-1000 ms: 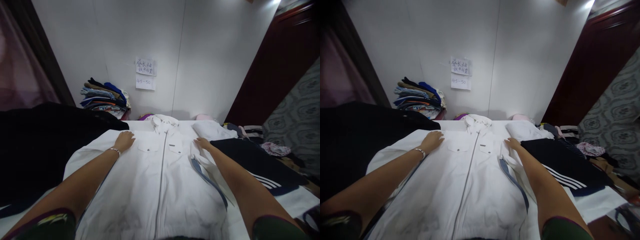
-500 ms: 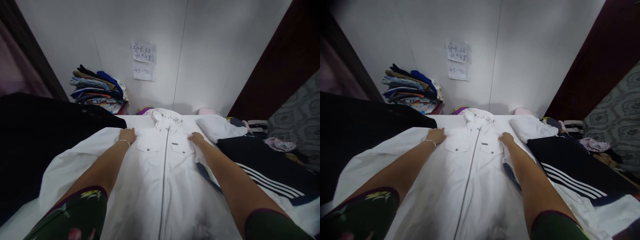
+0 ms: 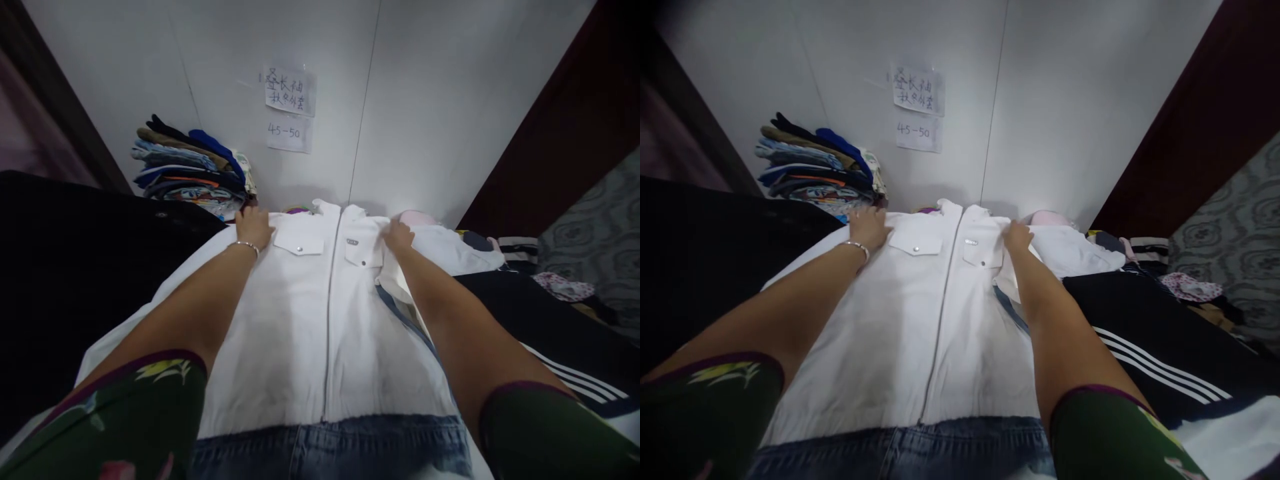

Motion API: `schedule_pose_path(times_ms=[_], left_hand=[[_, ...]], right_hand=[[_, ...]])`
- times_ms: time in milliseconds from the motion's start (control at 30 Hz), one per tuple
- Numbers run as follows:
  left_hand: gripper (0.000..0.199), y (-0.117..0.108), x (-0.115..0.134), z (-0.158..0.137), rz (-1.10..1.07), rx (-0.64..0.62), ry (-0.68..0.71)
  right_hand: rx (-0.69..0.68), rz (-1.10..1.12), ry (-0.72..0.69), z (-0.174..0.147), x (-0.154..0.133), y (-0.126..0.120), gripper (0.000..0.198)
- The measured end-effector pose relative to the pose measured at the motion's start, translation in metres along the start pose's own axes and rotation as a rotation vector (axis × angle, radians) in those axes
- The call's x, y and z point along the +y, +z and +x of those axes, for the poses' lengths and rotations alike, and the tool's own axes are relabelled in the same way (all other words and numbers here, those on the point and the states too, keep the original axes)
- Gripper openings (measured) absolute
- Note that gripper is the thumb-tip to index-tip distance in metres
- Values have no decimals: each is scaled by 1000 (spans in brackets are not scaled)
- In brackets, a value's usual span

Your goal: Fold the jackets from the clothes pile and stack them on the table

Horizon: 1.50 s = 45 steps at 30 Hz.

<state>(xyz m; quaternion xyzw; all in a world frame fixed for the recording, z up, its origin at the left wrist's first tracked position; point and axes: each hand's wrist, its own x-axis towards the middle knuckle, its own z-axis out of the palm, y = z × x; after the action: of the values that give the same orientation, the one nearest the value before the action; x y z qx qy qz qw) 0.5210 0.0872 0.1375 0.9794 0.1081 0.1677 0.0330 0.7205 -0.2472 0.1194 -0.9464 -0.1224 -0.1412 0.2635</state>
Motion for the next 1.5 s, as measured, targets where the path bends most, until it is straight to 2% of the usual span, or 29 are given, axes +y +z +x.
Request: schedule_pose_path(times_ms=[67, 133, 233, 300, 333, 467, 567, 633, 700, 833, 933, 1033, 1100, 1167, 1233, 1300, 1400, 1433, 1500], left_hand=[[44, 8, 11, -15, 31, 42, 51], [42, 15, 23, -37, 20, -21, 133], [40, 20, 38, -86, -12, -128, 225], [39, 17, 43, -127, -24, -169, 236], [39, 14, 42, -149, -31, -177, 229], [43, 1, 32, -236, -132, -130, 115], [44, -7, 34, -291, -189, -66, 26], [43, -11, 50, -320, -213, -41, 65], [49, -15, 79, -341, -225, -71, 176], [67, -21, 150, -350, -202, -261, 405], [63, -21, 182, -338, -175, -340, 434], [58, -18, 192, -327, -165, -362, 431], [63, -14, 194, -325, -162, -362, 443], [70, -11, 196, -325, -151, -363, 445], [67, -9, 200, -325, -142, -360, 434], [56, -9, 204, -322, -129, -363, 427], [45, -13, 209, -312, -97, -393, 408], [44, -15, 210, -308, -93, -404, 394], [42, -20, 212, -302, -107, -412, 357]], right_hand=[[-70, 44, -79, -23, 4, 13, 43], [-176, 82, -171, -50, 7, 24, 47], [-342, 104, -249, -92, 11, 23, 29], [-411, 119, -292, -121, 17, 7, 16], [-423, 117, -323, -137, 23, -5, 16], [-390, -13, -435, -202, 67, -56, 40], [-352, -146, -383, -242, 112, -82, 58], [-326, -170, -313, -259, 137, -91, 64], [-336, -100, -255, -270, 152, -95, 68], [-384, 114, -156, -282, 163, -99, 67], [-385, 26, -156, -290, 173, -102, 66], [-405, -173, -133, -295, 185, -108, 66], [-440, -257, -150, -296, 188, -111, 61], [-466, -298, -203, -293, 185, -115, 44], [-455, -325, -216, -283, 179, -122, 29], [-428, -345, -178, -263, 173, -138, 29], [-321, -371, -114, -212, 171, -185, 33], [-245, -379, -87, -192, 172, -205, 35], [12, -311, -49, -157, 175, -243, 34]])
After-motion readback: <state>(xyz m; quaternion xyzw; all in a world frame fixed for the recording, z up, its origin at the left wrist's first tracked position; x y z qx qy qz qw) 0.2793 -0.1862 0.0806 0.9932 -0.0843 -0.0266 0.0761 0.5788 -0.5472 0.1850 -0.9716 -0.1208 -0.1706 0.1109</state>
